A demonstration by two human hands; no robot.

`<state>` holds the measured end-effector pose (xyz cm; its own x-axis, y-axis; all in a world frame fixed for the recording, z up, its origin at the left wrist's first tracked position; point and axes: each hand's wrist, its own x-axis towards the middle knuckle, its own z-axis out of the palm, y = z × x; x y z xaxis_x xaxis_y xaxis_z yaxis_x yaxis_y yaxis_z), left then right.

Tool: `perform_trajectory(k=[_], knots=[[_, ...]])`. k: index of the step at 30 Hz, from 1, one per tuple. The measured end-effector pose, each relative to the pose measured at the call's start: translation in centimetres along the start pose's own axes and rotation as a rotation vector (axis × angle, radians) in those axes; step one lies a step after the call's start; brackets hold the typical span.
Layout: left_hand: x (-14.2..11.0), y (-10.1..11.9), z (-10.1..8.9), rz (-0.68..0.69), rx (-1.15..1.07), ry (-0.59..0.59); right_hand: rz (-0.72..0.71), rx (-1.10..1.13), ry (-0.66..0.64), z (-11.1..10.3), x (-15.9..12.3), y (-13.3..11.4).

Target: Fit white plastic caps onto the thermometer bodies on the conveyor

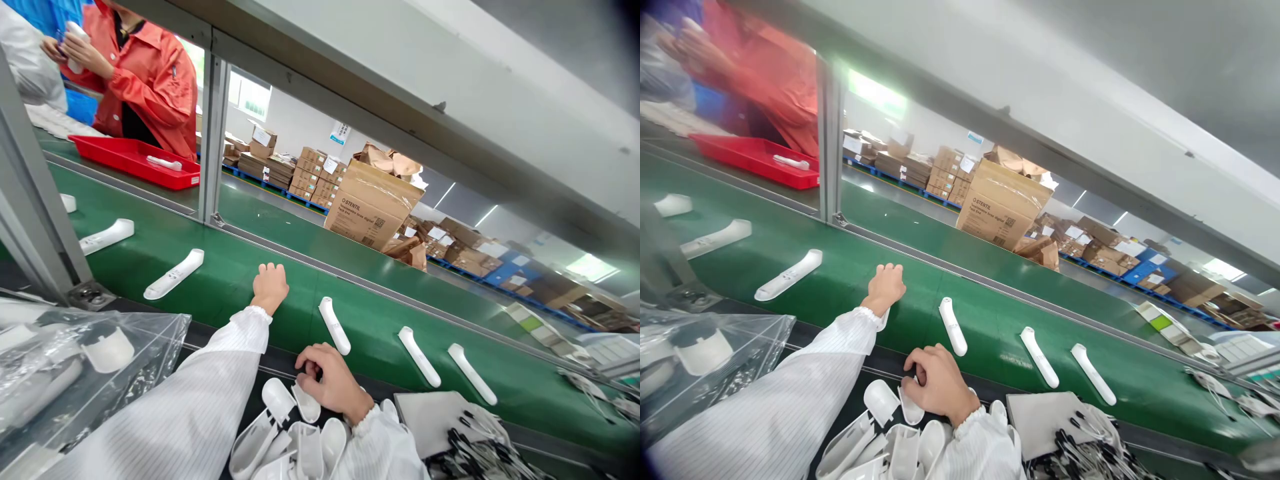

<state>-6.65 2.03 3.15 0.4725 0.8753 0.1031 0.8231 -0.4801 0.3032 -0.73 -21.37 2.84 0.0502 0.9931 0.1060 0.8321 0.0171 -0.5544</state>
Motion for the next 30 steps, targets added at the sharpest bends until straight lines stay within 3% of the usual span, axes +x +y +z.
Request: perform_trajectory(k=[6, 12, 17, 23, 26, 30], knots=[[0.2, 0.4, 0.2, -0.004, -0.099, -0.080, 0.148, -0.225, -0.112, -2.3, -1.4, -2.2], [0.0, 1.0, 0.0, 0.011, -0.144, -0.181, 0.218, -0.085, -0.203, -1.5, -2.7, -3.8], [0.0, 1.2, 0.6, 0.025, -0.162, -0.260, 0.246, 0.044, -0.037, -0.6, -1.5, -1.7], [-0.1, 1.9, 2.6, 0.097, -0.124, -0.185, 0.395, -0.174, 0.337, -1.2, 3.5, 2.6], [-0.1, 2.3, 3.5, 0.108, -0.146, -0.169, 0.384, -0.297, 0.319, -0.6, 4.7, 2.8], [-0.2, 3.0, 4.3, 0.130, -0.165, -0.133, 0.178, -0.252, 0.181, 0.2, 3.5, 1.7]])
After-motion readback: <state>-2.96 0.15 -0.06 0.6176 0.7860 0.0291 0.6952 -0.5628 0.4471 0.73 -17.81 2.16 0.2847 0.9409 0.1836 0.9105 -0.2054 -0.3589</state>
